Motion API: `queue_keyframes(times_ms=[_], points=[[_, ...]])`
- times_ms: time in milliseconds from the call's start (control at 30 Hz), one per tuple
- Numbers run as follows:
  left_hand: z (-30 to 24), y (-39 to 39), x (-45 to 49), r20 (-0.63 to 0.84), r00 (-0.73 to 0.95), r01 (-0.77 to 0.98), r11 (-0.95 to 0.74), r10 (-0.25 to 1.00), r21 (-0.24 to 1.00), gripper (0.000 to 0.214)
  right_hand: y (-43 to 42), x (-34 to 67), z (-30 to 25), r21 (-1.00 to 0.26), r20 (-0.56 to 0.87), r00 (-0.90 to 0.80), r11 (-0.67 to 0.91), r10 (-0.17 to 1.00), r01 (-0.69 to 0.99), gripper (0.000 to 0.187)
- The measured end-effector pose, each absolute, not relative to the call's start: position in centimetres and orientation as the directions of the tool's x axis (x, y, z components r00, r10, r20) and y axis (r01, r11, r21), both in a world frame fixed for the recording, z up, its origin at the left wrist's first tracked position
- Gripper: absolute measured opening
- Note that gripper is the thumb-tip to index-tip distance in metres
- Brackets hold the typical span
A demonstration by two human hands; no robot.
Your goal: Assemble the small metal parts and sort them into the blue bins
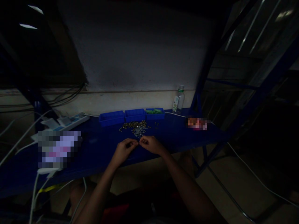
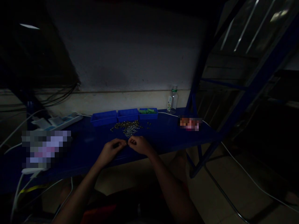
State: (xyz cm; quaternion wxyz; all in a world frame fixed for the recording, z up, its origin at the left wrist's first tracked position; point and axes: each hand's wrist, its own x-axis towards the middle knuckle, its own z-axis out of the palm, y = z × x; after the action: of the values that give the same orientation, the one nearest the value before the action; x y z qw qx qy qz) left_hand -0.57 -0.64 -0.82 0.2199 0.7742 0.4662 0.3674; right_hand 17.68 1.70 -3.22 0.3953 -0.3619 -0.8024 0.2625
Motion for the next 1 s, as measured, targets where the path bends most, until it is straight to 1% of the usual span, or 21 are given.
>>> queue_keyframes(times_ms=[333,500,633,767,867,1000], points=[[-1.13,-0.64,-0.59,0.398,0.350,0.499,-0.528,0.848,0.687,0.025,1.72,17.76,-3.27,-0.675,0.399,-0.490,0.610,0.775,0.415,0.013],[-1.24,-0.61,-0.66,0.400,0.287,0.535,-0.492,0.870,0.687,0.026,1.43,17.75,-2.81,-0.670,0.444,-0.462,0.627,0.768,0.397,0.013],[-1.14,-0.42,-0.63,0.326,0.299,0.570,-0.442,0.897,0.693,0.028,1.36,17.82,-2.59,-0.662,0.468,-0.416,0.621,0.780,0.420,0.013],[-0.95,-0.28,-0.46,0.253,0.353,0.585,-0.424,0.901,0.691,0.029,1.39,17.92,-2.66,-0.695,0.463,-0.411,0.609,0.786,0.382,0.014],[-0.84,-0.47,-0.36,0.246,0.352,0.594,-0.419,0.903,0.686,0.030,1.39,17.97,-2.67,-0.709,0.458,-0.417,0.605,0.785,0.361,0.014],[-0.66,-0.38,-0.68,0.251,0.299,0.606,-0.386,0.921,0.695,0.033,1.64,17.92,-2.78,-0.734,0.439,-0.383,0.570,0.813,0.369,0.015]])
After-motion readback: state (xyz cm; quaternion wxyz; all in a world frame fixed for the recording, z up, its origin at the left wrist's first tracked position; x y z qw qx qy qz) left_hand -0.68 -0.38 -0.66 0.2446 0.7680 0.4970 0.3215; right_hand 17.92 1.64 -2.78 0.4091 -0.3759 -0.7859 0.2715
